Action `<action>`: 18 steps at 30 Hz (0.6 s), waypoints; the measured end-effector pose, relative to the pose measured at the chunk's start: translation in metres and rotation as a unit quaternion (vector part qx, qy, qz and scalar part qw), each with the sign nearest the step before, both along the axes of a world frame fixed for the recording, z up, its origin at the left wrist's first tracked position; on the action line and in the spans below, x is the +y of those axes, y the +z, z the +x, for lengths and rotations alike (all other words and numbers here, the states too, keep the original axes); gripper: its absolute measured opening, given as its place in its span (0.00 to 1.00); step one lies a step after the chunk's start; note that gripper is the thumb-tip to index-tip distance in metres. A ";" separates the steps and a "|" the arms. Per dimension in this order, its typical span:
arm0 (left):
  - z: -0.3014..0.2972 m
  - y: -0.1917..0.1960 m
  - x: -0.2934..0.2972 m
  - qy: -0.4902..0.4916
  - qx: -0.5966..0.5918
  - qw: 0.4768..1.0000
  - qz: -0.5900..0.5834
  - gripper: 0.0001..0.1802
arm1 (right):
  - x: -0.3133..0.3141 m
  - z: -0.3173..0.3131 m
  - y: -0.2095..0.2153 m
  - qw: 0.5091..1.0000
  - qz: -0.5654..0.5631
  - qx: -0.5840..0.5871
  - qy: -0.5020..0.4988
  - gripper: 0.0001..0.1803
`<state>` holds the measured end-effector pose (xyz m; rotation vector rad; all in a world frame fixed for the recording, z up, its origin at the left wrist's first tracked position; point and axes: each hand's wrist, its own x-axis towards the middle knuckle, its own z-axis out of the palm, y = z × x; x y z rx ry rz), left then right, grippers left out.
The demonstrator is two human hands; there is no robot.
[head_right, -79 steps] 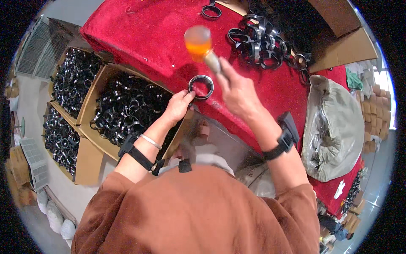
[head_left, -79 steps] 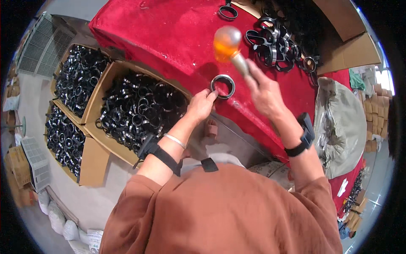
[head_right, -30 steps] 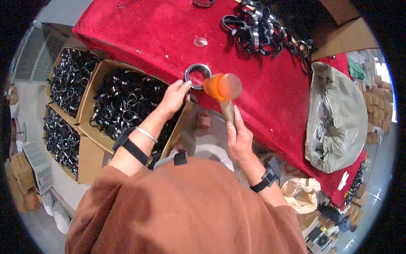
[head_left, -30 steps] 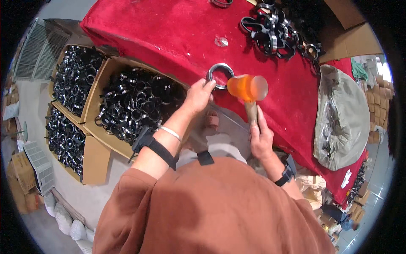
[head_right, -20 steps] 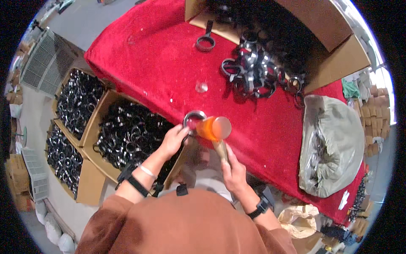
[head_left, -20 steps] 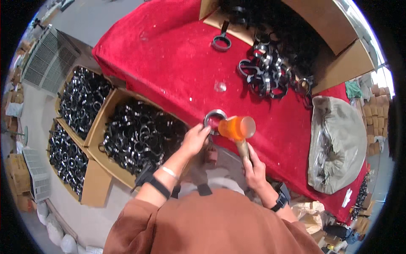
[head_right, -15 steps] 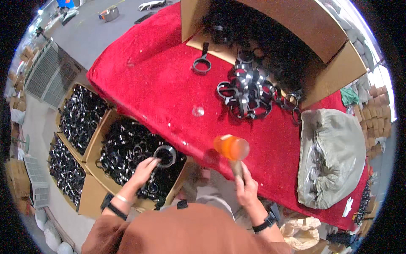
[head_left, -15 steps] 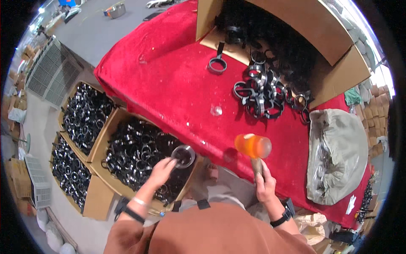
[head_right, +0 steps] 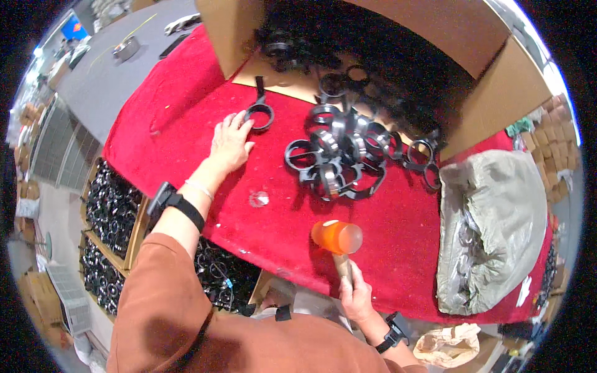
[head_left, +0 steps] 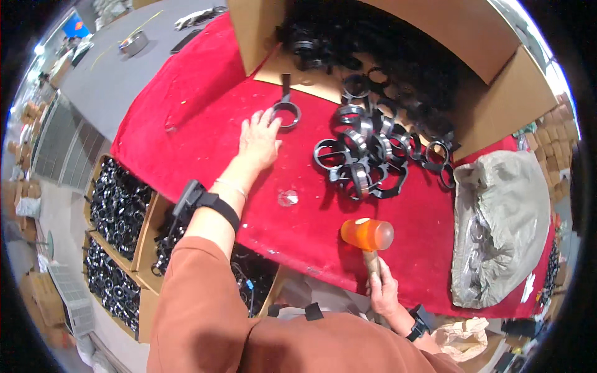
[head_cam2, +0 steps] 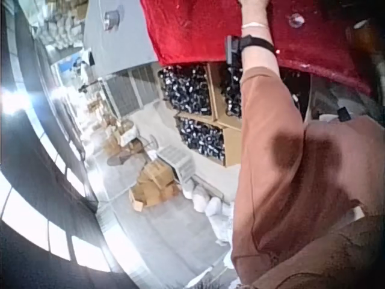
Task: Assembling metal rings onto plastic components using a rubber mallet at a workstation.
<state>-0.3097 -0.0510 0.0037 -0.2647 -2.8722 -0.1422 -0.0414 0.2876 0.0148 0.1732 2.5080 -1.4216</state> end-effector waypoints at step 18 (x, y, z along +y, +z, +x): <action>0.248 0.059 0.035 -0.071 -0.472 0.505 0.719 0.12 | -0.082 -0.031 0.073 0.975 -0.147 -0.054 0.156 0.30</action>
